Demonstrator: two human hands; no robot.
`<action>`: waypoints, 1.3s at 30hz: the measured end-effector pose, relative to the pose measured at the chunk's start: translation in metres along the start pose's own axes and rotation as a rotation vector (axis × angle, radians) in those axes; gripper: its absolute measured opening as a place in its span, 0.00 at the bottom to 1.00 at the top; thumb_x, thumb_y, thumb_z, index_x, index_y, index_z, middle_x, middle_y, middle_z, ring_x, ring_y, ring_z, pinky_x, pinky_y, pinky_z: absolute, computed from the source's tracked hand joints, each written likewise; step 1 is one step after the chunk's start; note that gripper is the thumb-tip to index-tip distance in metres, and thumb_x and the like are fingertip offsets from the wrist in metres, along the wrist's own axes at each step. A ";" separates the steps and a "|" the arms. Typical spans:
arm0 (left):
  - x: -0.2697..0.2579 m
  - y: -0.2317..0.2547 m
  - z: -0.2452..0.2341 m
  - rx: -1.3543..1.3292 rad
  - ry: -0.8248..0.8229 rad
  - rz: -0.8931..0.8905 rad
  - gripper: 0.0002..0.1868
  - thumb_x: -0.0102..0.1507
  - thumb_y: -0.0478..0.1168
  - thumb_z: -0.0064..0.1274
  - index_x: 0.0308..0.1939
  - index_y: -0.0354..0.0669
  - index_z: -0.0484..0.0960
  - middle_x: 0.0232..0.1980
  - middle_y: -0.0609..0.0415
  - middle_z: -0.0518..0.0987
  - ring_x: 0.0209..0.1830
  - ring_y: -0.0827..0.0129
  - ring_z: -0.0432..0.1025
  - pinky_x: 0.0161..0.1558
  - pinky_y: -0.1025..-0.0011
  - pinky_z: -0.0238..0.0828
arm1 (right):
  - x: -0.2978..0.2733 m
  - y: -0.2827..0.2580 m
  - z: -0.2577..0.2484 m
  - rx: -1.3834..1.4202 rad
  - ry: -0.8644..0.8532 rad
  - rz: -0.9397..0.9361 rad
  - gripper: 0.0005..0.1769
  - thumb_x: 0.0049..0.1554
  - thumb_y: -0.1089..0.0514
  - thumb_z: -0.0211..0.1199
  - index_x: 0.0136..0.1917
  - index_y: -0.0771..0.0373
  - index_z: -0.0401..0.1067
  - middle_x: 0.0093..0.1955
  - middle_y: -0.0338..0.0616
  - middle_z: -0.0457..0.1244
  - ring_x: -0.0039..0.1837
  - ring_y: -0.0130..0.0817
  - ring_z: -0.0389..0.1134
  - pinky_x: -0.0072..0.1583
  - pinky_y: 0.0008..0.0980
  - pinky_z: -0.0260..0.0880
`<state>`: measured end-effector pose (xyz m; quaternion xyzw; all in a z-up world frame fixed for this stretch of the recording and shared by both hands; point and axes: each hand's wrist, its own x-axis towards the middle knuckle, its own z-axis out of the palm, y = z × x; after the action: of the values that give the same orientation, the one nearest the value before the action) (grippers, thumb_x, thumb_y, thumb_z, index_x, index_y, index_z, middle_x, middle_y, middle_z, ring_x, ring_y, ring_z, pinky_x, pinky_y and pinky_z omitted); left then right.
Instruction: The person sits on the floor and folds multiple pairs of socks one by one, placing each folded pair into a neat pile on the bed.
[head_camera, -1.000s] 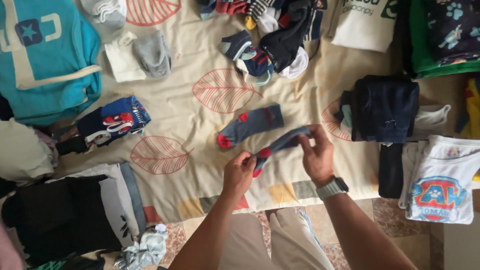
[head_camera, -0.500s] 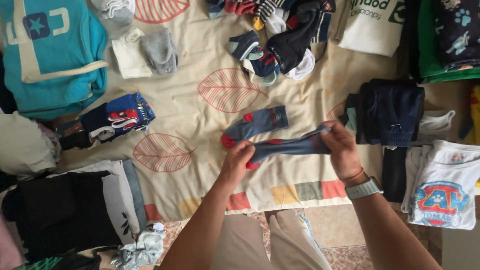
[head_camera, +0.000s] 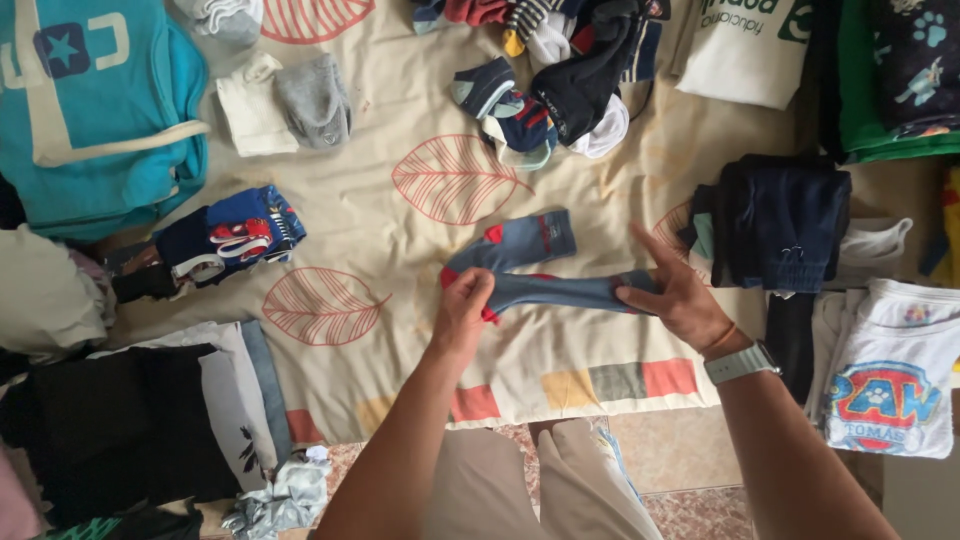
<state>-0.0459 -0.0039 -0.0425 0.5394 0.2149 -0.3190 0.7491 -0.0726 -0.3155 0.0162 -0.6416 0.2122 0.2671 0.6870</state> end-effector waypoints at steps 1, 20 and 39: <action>-0.001 0.004 0.001 0.001 -0.001 -0.002 0.11 0.71 0.44 0.49 0.43 0.39 0.77 0.33 0.60 0.73 0.29 0.78 0.68 0.31 0.72 0.68 | 0.001 0.000 -0.002 0.001 0.002 0.001 0.50 0.56 0.66 0.64 0.84 0.56 0.42 0.46 0.44 0.68 0.45 0.24 0.67 0.48 0.27 0.70; -0.030 0.024 0.050 0.926 0.244 0.441 0.15 0.64 0.47 0.58 0.44 0.37 0.83 0.34 0.50 0.83 0.31 0.64 0.78 0.35 0.66 0.74 | -0.039 0.036 0.047 -0.482 0.576 -0.166 0.16 0.61 0.55 0.66 0.61 0.59 0.74 0.49 0.47 0.72 0.47 0.32 0.73 0.48 0.31 0.73; -0.009 -0.004 0.056 0.946 -0.005 0.158 0.11 0.63 0.42 0.58 0.43 0.38 0.85 0.28 0.51 0.81 0.26 0.72 0.74 0.32 0.70 0.70 | -0.024 0.052 0.151 0.391 0.628 0.135 0.13 0.60 0.57 0.64 0.55 0.68 0.76 0.40 0.43 0.70 0.35 0.27 0.72 0.36 0.27 0.71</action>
<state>-0.0560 -0.0555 -0.0209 0.8351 0.0028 -0.3251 0.4437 -0.1318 -0.1655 0.0050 -0.5334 0.5015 0.0562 0.6789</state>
